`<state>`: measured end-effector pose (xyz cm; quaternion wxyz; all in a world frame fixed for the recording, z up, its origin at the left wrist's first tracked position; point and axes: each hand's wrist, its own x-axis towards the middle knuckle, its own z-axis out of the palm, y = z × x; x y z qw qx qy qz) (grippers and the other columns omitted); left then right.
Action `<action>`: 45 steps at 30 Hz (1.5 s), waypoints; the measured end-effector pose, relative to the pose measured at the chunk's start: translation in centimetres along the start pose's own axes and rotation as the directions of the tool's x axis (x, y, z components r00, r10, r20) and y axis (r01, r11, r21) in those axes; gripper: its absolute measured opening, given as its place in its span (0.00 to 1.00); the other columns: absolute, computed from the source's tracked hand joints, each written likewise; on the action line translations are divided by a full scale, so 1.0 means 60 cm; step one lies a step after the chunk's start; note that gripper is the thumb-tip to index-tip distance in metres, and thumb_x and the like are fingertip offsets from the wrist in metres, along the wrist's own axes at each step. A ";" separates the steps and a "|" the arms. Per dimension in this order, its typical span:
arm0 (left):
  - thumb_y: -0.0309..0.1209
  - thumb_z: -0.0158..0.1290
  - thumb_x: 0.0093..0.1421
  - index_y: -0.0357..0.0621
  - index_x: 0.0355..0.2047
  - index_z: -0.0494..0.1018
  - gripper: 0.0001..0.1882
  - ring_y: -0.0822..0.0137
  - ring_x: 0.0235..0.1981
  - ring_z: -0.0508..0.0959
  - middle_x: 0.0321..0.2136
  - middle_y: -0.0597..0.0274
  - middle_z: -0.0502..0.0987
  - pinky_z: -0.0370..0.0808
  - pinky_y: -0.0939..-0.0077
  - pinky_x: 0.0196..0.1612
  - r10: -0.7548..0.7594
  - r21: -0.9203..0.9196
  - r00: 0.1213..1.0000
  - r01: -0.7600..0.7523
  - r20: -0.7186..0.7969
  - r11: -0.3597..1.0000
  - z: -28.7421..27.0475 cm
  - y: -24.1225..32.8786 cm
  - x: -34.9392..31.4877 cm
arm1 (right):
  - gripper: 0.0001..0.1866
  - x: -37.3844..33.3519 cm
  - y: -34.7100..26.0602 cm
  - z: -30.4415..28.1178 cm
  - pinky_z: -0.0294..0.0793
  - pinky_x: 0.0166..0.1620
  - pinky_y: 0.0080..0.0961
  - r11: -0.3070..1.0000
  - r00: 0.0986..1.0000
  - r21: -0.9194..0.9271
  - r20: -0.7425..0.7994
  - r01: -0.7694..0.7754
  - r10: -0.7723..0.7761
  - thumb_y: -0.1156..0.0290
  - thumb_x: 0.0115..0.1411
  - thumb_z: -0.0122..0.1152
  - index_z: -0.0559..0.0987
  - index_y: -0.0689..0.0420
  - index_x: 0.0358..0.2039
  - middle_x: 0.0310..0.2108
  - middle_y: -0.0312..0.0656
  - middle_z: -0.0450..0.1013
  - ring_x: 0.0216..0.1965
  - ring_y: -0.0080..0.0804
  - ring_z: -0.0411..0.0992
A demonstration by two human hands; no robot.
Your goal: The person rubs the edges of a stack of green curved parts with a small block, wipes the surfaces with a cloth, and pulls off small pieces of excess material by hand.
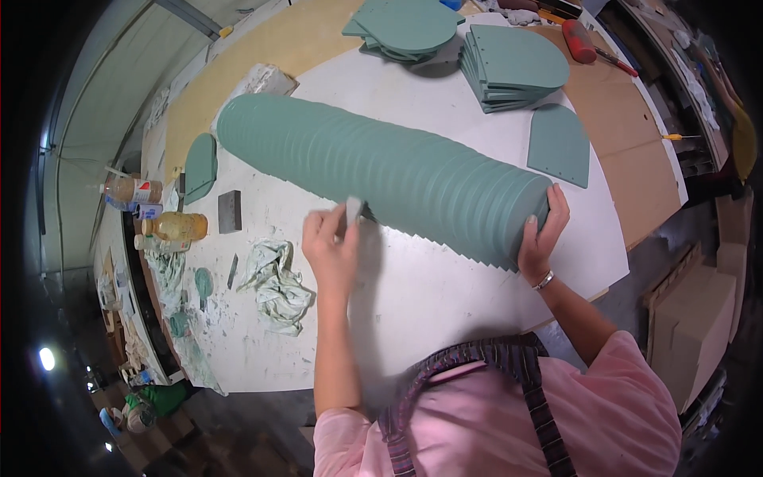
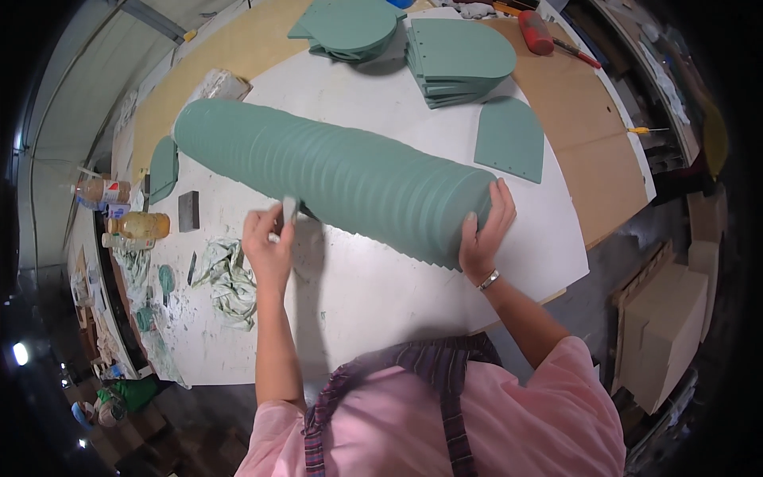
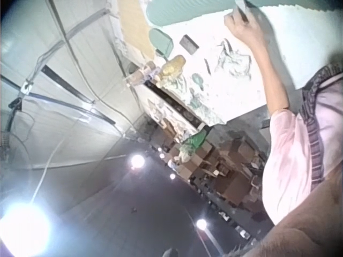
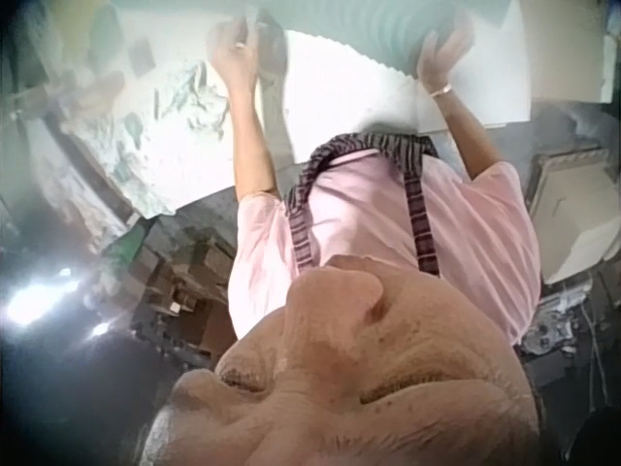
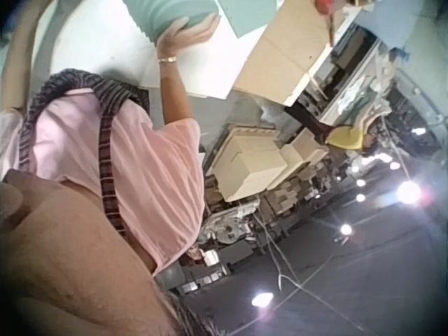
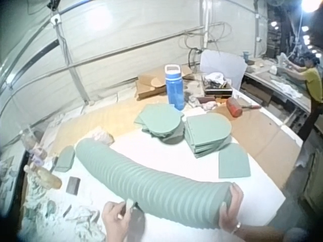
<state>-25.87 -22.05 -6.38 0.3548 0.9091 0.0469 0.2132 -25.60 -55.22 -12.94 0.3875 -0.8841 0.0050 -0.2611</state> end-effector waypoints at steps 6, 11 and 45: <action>0.23 0.64 0.49 0.42 0.40 0.80 0.16 0.58 0.34 0.72 0.30 0.60 0.72 0.72 0.64 0.37 0.242 0.165 0.968 -0.229 -0.063 0.959 0.007 0.030 0.072 | 0.31 -0.006 0.004 0.007 0.47 0.69 0.45 1.000 1.000 0.011 0.011 -0.018 0.018 0.67 0.61 0.45 0.61 0.67 0.64 0.66 0.55 0.55 0.66 0.51 0.52; 0.20 0.64 0.45 0.44 0.41 0.81 0.19 0.58 0.33 0.72 0.29 0.60 0.71 0.72 0.65 0.36 0.197 0.148 0.980 -0.200 0.037 0.968 -0.004 -0.011 -0.014 | 0.31 -0.005 0.008 0.002 0.47 0.69 0.44 1.000 1.000 0.003 0.000 0.000 0.000 0.66 0.62 0.45 0.61 0.66 0.64 0.66 0.55 0.55 0.66 0.50 0.52; 0.27 0.63 0.49 0.46 0.40 0.81 0.15 0.59 0.31 0.74 0.28 0.61 0.73 0.73 0.67 0.34 0.182 0.055 0.983 -0.182 0.011 0.982 0.061 0.022 -0.077 | 0.32 -0.007 0.011 0.009 0.48 0.67 0.47 1.000 1.000 -0.005 -0.009 -0.001 0.001 0.72 0.57 0.49 0.61 0.67 0.63 0.65 0.56 0.55 0.64 0.53 0.54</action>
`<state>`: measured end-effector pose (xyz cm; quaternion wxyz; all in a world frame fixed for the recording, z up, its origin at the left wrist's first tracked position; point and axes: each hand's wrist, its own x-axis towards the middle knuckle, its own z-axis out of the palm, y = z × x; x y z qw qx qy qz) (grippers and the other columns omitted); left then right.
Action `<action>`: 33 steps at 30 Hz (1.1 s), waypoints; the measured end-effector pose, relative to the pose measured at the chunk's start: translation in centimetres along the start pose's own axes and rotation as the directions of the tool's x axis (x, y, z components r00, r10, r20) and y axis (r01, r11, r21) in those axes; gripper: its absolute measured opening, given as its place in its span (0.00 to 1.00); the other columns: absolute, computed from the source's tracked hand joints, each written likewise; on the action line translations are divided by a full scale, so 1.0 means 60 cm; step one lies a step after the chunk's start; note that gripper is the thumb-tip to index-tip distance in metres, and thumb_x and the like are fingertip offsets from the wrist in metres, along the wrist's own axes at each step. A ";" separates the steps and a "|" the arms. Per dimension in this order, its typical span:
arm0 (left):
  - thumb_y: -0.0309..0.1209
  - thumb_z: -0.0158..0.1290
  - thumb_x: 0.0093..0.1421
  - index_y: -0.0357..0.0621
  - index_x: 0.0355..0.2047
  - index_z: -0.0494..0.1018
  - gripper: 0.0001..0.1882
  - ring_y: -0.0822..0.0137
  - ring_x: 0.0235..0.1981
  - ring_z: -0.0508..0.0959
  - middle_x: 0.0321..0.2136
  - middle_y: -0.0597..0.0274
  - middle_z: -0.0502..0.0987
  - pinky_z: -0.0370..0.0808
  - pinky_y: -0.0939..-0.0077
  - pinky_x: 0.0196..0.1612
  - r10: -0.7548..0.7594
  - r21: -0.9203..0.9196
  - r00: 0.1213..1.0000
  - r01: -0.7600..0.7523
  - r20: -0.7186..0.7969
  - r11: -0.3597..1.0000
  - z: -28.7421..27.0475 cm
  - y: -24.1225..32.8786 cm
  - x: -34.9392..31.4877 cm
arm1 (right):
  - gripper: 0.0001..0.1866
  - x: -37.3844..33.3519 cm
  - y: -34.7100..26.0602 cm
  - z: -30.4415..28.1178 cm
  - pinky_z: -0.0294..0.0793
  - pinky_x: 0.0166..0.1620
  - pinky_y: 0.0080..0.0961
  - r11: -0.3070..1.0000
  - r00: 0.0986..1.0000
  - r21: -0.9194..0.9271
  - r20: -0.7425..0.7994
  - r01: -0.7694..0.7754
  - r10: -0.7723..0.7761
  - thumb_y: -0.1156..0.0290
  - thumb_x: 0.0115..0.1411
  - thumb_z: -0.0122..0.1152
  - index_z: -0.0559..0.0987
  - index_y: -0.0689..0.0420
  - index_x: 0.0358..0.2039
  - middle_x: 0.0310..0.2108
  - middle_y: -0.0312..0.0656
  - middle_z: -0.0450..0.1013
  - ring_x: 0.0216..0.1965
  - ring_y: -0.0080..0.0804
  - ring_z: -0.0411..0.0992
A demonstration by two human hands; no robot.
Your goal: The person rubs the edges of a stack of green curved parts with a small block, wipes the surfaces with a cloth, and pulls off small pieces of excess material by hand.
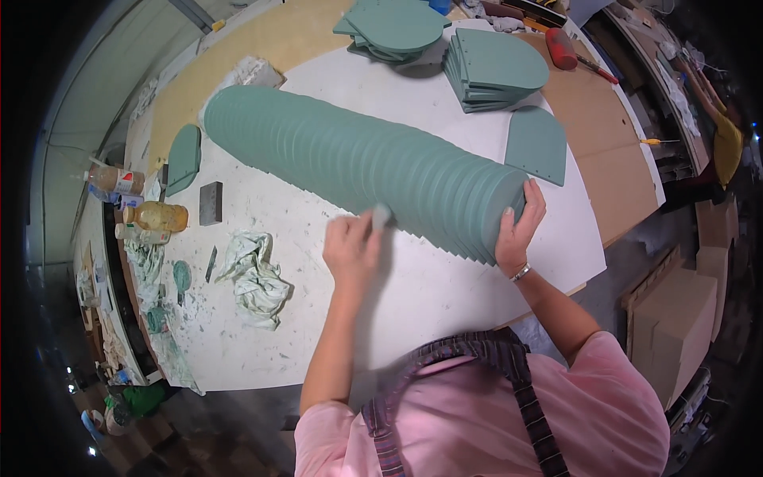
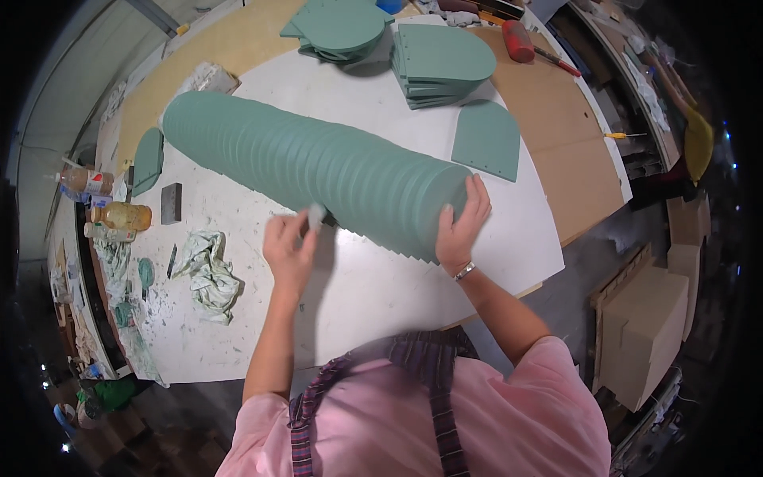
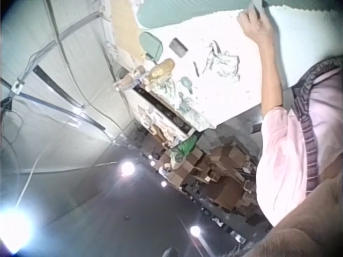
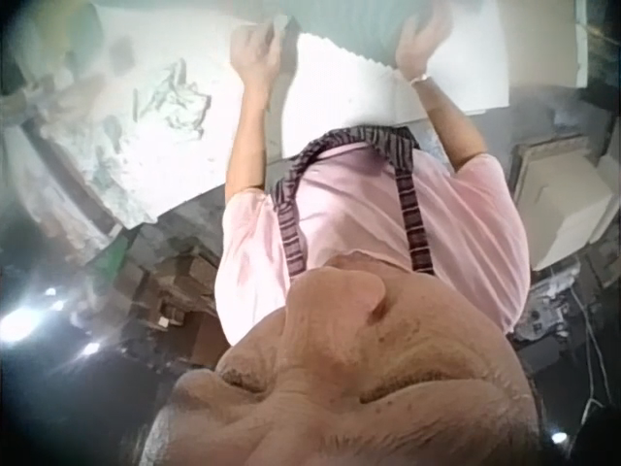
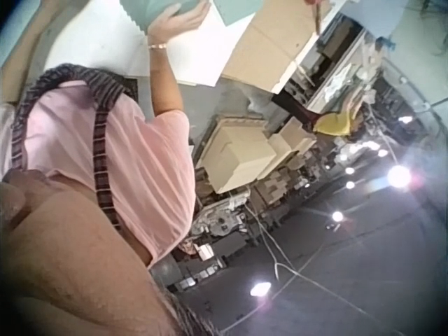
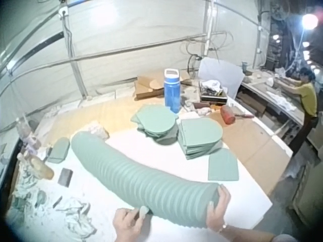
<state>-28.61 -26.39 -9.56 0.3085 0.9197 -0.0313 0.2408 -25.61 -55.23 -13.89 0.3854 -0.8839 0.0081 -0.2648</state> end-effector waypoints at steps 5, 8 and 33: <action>0.26 0.62 0.50 0.43 0.39 0.81 0.14 0.60 0.28 0.74 0.28 0.58 0.74 0.74 0.69 0.34 -0.039 -0.013 0.998 0.039 -0.051 0.999 -0.022 -0.010 0.024 | 0.32 0.005 -0.006 -0.006 0.48 0.67 0.48 1.000 1.000 0.001 -0.004 0.023 -0.023 0.73 0.57 0.49 0.61 0.67 0.63 0.65 0.56 0.55 0.64 0.54 0.53; 0.26 0.63 0.51 0.42 0.39 0.81 0.13 0.61 0.28 0.74 0.27 0.58 0.74 0.73 0.70 0.34 -0.200 -0.174 0.948 0.160 -0.247 0.972 -0.034 -0.042 0.085 | 0.32 0.005 -0.009 -0.002 0.48 0.67 0.48 0.999 1.000 0.024 -0.001 0.025 -0.025 0.73 0.57 0.49 0.61 0.68 0.63 0.65 0.57 0.55 0.64 0.54 0.53; 0.25 0.62 0.46 0.44 0.35 0.81 0.13 0.59 0.33 0.72 0.27 0.61 0.69 0.72 0.64 0.35 -0.057 0.076 0.981 0.072 -0.186 0.995 -0.062 -0.060 0.156 | 0.31 0.003 -0.022 0.001 0.46 0.69 0.44 1.000 1.000 0.017 0.010 0.017 -0.017 0.71 0.60 0.45 0.60 0.64 0.65 0.66 0.55 0.55 0.66 0.51 0.52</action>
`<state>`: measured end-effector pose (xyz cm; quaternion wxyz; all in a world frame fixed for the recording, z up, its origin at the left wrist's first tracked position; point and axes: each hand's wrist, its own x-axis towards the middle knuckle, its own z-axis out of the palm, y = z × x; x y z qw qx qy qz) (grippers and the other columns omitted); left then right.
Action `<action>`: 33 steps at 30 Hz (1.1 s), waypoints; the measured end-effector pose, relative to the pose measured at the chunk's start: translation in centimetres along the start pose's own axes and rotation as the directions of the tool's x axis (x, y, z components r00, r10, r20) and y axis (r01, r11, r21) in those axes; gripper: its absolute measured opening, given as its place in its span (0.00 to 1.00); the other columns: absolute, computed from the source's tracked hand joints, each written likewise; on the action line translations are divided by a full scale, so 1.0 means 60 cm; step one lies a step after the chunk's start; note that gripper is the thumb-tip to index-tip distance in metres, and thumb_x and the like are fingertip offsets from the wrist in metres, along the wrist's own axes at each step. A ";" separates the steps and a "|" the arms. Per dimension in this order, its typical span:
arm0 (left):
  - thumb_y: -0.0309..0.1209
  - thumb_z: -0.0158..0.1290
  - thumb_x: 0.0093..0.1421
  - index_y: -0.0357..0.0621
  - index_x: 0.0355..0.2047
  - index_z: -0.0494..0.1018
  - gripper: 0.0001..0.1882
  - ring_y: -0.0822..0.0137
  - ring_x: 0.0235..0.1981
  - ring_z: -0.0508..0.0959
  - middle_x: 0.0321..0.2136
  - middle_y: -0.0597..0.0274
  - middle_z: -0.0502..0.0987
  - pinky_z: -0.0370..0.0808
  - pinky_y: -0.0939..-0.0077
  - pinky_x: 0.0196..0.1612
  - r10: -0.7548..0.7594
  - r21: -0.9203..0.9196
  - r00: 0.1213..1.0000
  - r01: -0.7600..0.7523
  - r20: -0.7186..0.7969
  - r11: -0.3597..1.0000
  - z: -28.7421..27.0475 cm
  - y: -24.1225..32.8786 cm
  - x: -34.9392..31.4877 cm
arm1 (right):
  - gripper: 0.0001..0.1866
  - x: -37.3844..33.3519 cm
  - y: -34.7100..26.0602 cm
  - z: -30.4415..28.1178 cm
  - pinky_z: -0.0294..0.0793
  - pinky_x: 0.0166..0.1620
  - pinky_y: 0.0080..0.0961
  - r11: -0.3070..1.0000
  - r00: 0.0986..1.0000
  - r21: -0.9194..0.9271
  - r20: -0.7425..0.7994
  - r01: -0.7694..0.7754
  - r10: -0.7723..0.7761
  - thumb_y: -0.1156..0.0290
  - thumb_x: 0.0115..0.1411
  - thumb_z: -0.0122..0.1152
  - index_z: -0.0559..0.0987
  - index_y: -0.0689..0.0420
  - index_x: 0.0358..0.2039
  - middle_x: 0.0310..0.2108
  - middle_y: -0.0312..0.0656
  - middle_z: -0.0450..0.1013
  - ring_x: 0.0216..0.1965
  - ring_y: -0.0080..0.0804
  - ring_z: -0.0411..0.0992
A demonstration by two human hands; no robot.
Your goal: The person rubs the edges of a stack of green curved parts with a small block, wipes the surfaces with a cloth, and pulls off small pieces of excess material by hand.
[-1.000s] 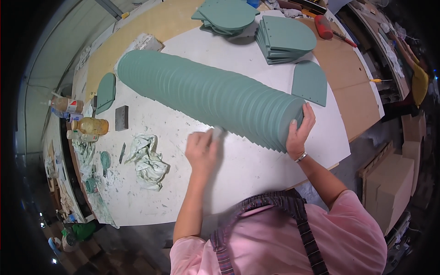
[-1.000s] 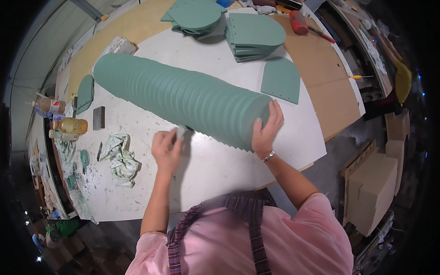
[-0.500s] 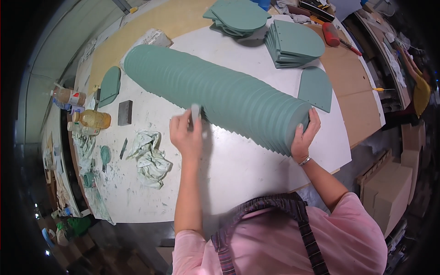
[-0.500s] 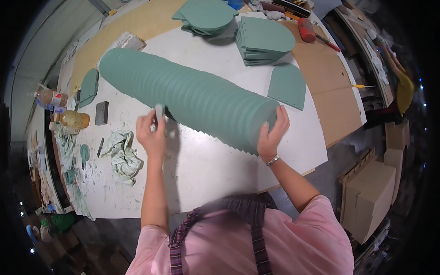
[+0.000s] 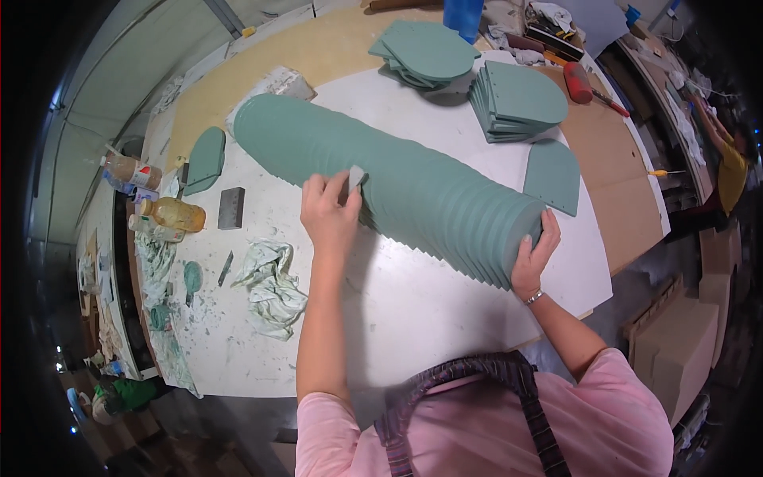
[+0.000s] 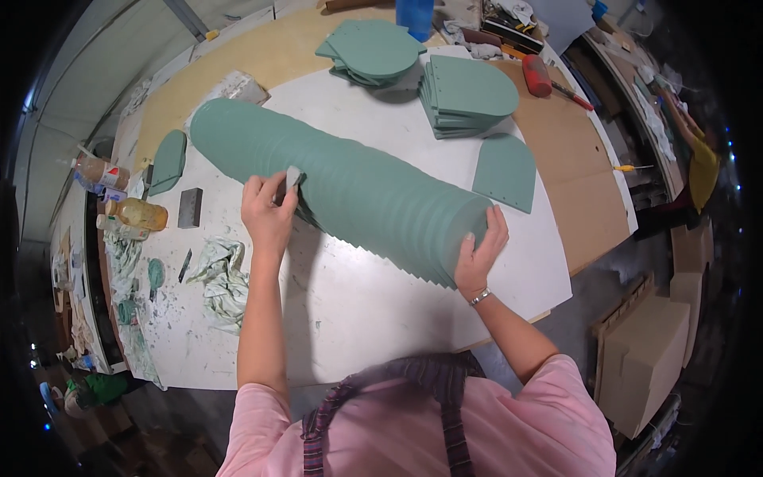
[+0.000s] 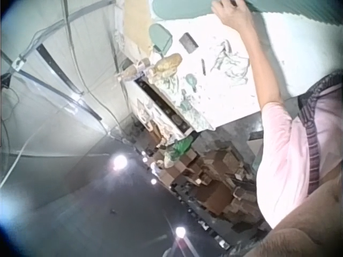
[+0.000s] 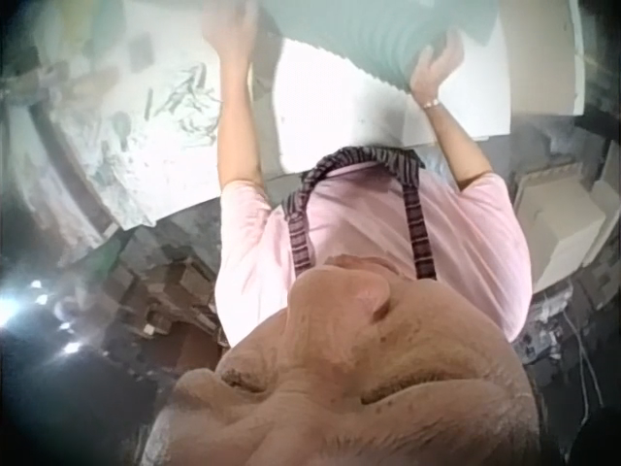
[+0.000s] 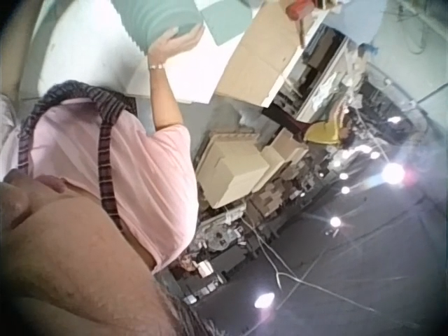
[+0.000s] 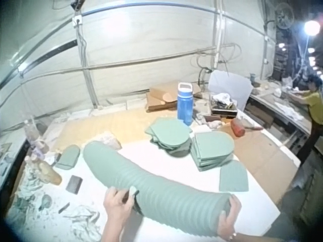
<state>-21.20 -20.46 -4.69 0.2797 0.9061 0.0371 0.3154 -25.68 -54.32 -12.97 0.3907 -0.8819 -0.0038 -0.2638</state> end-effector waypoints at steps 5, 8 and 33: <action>0.25 0.63 0.49 0.42 0.36 0.82 0.11 0.63 0.27 0.73 0.25 0.62 0.71 0.72 0.70 0.33 -0.005 -0.042 0.999 0.007 0.032 0.999 0.013 0.002 -0.027 | 0.31 0.002 0.007 -0.009 0.46 0.69 0.44 0.999 1.000 -0.037 0.001 -0.012 0.012 0.71 0.60 0.45 0.60 0.64 0.65 0.66 0.55 0.55 0.66 0.51 0.52; 0.25 0.63 0.50 0.42 0.36 0.81 0.11 0.64 0.26 0.73 0.25 0.61 0.70 0.72 0.72 0.32 0.047 0.000 0.998 -0.047 -0.036 0.999 0.018 0.003 0.013 | 0.31 0.001 0.001 -0.005 0.45 0.69 0.45 1.000 1.000 -0.021 0.007 -0.002 0.002 0.71 0.60 0.45 0.60 0.64 0.65 0.66 0.55 0.55 0.66 0.51 0.51; 0.32 0.64 0.56 0.37 0.31 0.77 0.10 0.77 0.23 0.68 0.22 0.71 0.72 0.68 0.81 0.29 -0.508 -0.338 0.857 0.454 -0.089 0.825 0.012 -0.062 -0.043 | 0.31 0.002 0.001 -0.005 0.48 0.67 0.48 0.997 0.998 -0.048 0.007 0.055 -0.055 0.61 0.66 0.44 0.60 0.66 0.65 0.65 0.59 0.55 0.64 0.55 0.53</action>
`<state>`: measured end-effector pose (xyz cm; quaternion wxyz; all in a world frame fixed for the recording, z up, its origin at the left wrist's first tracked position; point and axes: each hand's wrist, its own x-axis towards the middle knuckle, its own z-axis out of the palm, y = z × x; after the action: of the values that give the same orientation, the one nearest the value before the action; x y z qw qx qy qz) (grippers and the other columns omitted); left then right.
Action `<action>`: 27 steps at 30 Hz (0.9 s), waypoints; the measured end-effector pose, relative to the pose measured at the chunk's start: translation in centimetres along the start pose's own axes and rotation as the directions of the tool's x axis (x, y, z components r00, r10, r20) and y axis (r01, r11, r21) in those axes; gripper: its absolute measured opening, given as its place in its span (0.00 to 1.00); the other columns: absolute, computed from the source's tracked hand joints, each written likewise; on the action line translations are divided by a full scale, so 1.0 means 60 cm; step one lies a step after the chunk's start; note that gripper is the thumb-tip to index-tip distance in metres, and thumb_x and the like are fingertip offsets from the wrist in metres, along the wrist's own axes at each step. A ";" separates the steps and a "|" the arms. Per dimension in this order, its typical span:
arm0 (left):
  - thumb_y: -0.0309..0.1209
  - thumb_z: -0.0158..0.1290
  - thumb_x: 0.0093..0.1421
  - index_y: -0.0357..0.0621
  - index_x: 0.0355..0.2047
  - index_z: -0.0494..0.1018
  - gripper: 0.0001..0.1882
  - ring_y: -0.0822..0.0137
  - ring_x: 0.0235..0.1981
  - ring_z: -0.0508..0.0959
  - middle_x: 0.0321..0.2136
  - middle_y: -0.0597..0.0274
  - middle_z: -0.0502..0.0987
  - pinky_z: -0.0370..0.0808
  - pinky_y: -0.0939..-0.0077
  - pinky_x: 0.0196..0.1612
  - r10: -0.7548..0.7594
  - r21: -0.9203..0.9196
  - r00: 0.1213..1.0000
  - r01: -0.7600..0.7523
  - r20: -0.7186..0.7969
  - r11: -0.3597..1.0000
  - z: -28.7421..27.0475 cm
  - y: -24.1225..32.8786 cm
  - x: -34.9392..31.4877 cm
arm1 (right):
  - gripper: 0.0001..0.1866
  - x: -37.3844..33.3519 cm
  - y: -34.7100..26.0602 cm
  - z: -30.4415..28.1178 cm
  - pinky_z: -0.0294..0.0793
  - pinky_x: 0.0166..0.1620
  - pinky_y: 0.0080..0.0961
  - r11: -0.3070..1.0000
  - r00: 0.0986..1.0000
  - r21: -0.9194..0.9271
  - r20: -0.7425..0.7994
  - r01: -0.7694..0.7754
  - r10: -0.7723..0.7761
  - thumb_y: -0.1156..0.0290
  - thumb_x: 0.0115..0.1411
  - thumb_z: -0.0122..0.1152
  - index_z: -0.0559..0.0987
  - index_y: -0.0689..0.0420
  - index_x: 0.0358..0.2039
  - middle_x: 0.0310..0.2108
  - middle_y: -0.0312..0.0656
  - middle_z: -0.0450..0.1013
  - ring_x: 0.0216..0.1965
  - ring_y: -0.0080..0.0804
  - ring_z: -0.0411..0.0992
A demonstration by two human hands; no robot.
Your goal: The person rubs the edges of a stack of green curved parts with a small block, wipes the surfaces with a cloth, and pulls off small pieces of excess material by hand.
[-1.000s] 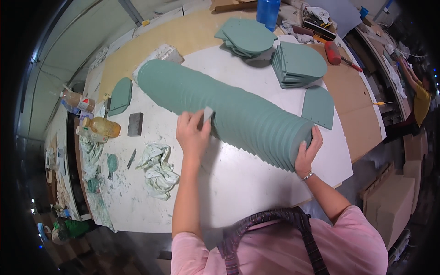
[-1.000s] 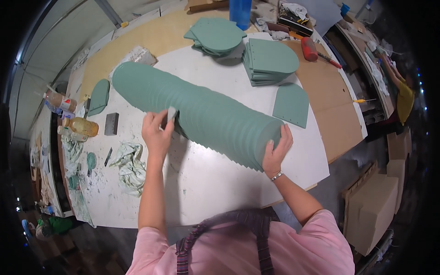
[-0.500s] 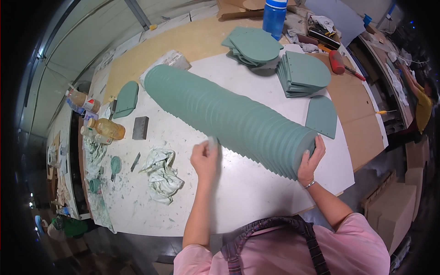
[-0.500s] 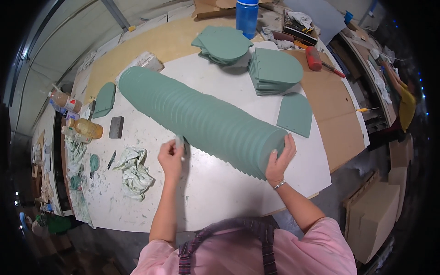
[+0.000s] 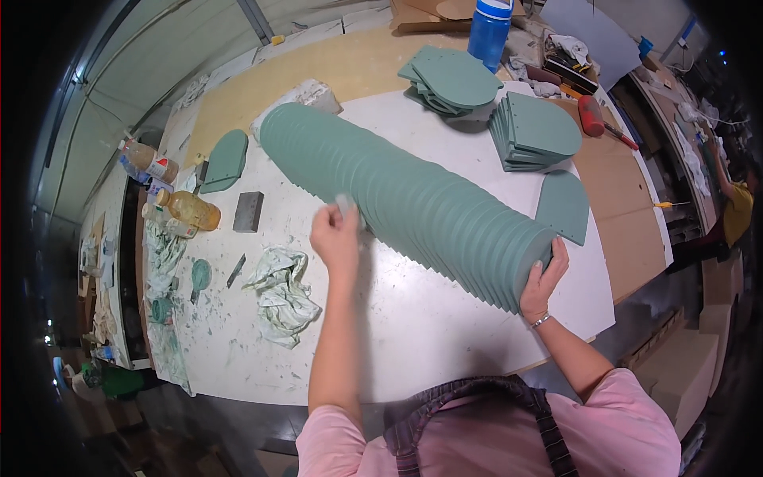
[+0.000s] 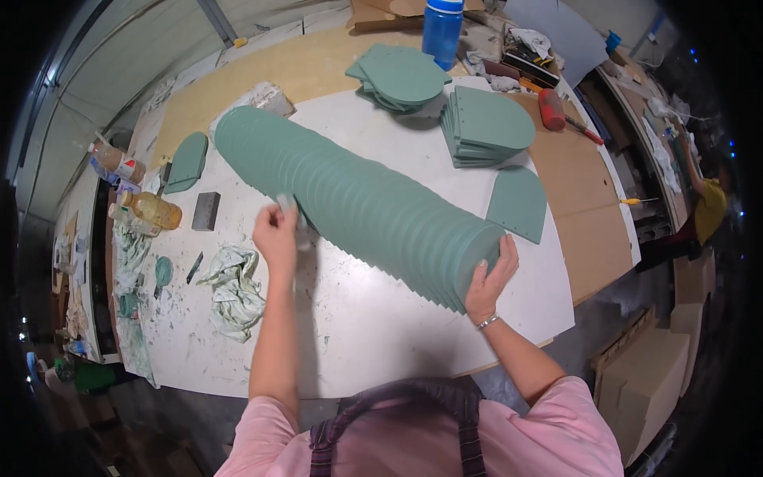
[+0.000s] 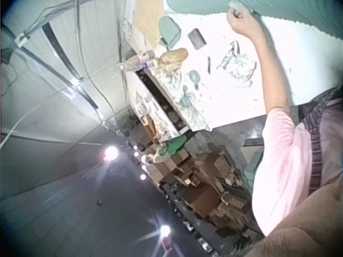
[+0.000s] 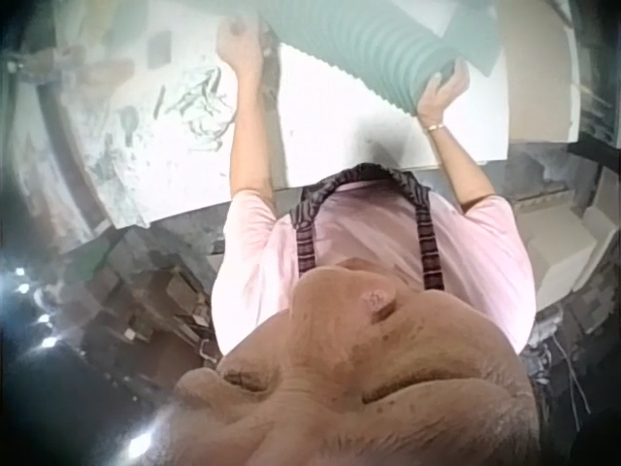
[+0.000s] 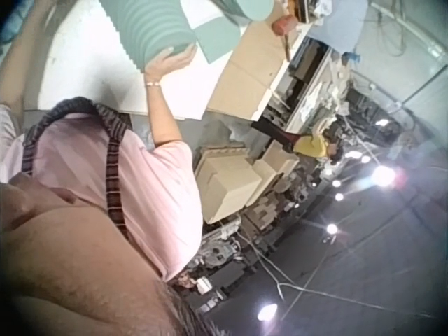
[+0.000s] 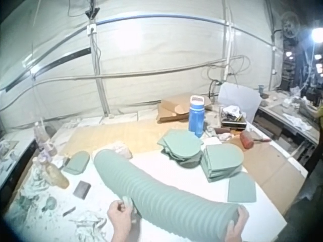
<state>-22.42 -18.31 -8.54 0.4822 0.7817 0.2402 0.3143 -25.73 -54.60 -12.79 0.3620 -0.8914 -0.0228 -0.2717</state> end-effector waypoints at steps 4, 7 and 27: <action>0.31 0.64 0.54 0.36 0.31 0.77 0.11 0.73 0.22 0.69 0.21 0.65 0.73 0.71 0.75 0.30 0.116 0.151 0.993 -0.119 0.027 0.981 0.017 0.030 0.041 | 0.31 -0.004 0.002 0.002 0.48 0.67 0.48 1.000 1.000 -0.008 0.011 -0.002 0.002 0.61 0.66 0.44 0.60 0.66 0.65 0.65 0.59 0.54 0.65 0.55 0.53; 0.32 0.64 0.52 0.39 0.31 0.79 0.10 0.62 0.24 0.74 0.25 0.60 0.74 0.72 0.68 0.32 0.072 0.253 0.993 -0.093 0.092 0.963 0.000 -0.008 -0.020 | 0.31 -0.001 0.010 0.000 0.48 0.67 0.48 1.000 1.000 -0.013 0.004 -0.025 0.025 0.62 0.66 0.44 0.59 0.66 0.65 0.65 0.59 0.54 0.65 0.55 0.53; 0.32 0.63 0.55 0.37 0.35 0.79 0.12 0.72 0.24 0.69 0.25 0.63 0.72 0.70 0.74 0.31 0.025 0.023 0.999 -0.026 0.042 0.999 0.009 0.012 0.001 | 0.31 -0.001 0.016 -0.001 0.48 0.67 0.47 1.000 1.000 -0.003 -0.018 0.001 -0.001 0.62 0.65 0.45 0.60 0.66 0.65 0.66 0.58 0.55 0.65 0.54 0.54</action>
<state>-21.98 -18.89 -8.07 0.4739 0.7966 0.2237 0.3013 -25.57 -55.33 -13.37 0.3605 -0.8896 -0.0196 -0.2798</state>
